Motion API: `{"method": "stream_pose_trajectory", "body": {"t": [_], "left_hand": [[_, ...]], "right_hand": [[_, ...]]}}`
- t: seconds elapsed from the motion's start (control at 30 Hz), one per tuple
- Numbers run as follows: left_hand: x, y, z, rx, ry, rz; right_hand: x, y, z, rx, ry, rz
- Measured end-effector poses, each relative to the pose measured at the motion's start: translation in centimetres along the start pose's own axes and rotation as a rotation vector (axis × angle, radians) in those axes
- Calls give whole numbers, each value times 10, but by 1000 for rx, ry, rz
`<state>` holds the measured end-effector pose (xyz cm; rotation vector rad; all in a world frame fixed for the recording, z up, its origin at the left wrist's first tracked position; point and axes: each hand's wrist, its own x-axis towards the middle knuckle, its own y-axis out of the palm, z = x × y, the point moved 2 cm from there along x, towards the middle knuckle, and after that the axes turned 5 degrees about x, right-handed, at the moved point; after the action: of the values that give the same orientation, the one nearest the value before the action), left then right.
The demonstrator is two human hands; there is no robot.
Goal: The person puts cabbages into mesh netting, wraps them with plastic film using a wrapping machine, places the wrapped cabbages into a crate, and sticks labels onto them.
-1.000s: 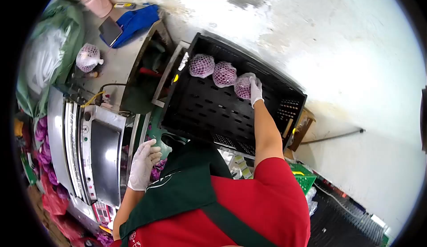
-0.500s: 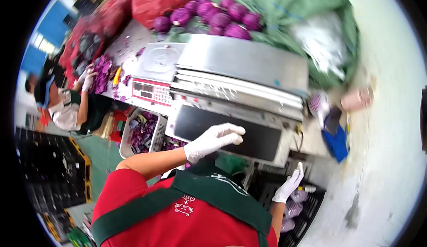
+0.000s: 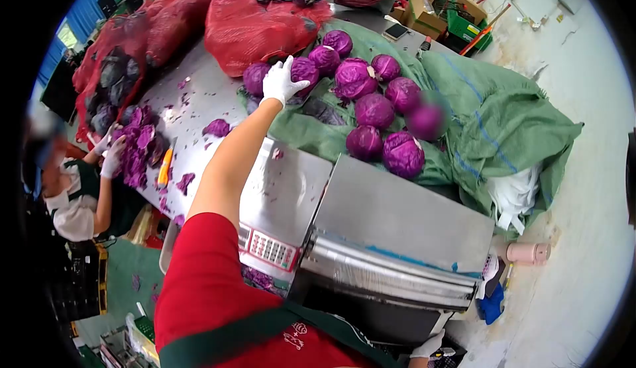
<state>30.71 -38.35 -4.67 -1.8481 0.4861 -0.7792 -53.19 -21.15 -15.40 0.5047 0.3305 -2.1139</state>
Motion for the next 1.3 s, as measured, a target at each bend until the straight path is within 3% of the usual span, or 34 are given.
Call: {"method": "stream_pose_trajectory", "body": {"t": [0.17, 0.3, 0.33, 0.43, 0.47, 0.53, 0.6, 0.7, 0.77, 0.83, 1.0, 1.03, 1.1, 1.17, 1.2, 1.23, 1.3], "left_hand": [[64, 47, -1, 221, 100, 123], [57, 64, 3, 100, 182, 64], [49, 63, 8, -100, 244, 4], [25, 57, 16, -224, 232, -109], [24, 59, 27, -361, 181, -121], [30, 73, 51, -1070, -216, 120], [19, 70, 59, -1387, -507, 328], [-10, 45, 48, -1339, -688, 433], [-31, 13, 36, -1432, -622, 481], [-54, -16, 34, -1500, -683, 553], [-140, -113, 45, -1443, -767, 796], [-153, -98, 69, -1482, -590, 843], [-197, -105, 90, -1232, -567, 851], [-240, -120, 100, -877, -280, 779], [-257, -126, 98, -792, -234, 747], [-266, -129, 95, -771, -277, 734], [-275, -143, 73, -947, -629, 749]], "right_hand": [[-7, 10, 6, 69, 94, 34], [-10, 7, 9, 80, 143, 56], [-11, 6, 9, 88, 153, 62], [-10, 1, 7, 123, 165, 76], [-7, -1, 6, 105, 141, 68], [-8, 1, 8, 78, 131, 96], [-14, 6, 11, 37, 86, 102], [9, -9, -1, 63, 75, 96], [14, -13, -4, 29, 73, 28], [1, -3, 6, -225, -52, -84], [-5, 4, 10, -201, -44, -18], [8, -5, 1, -246, -62, -27], [2, 2, 5, -189, -11, 41], [-11, 9, 13, -147, -3, 74], [-10, 15, 13, -93, 2, 73], [-1, 10, 7, -61, 21, 134], [3, 12, 9, -102, 27, 188]]}}
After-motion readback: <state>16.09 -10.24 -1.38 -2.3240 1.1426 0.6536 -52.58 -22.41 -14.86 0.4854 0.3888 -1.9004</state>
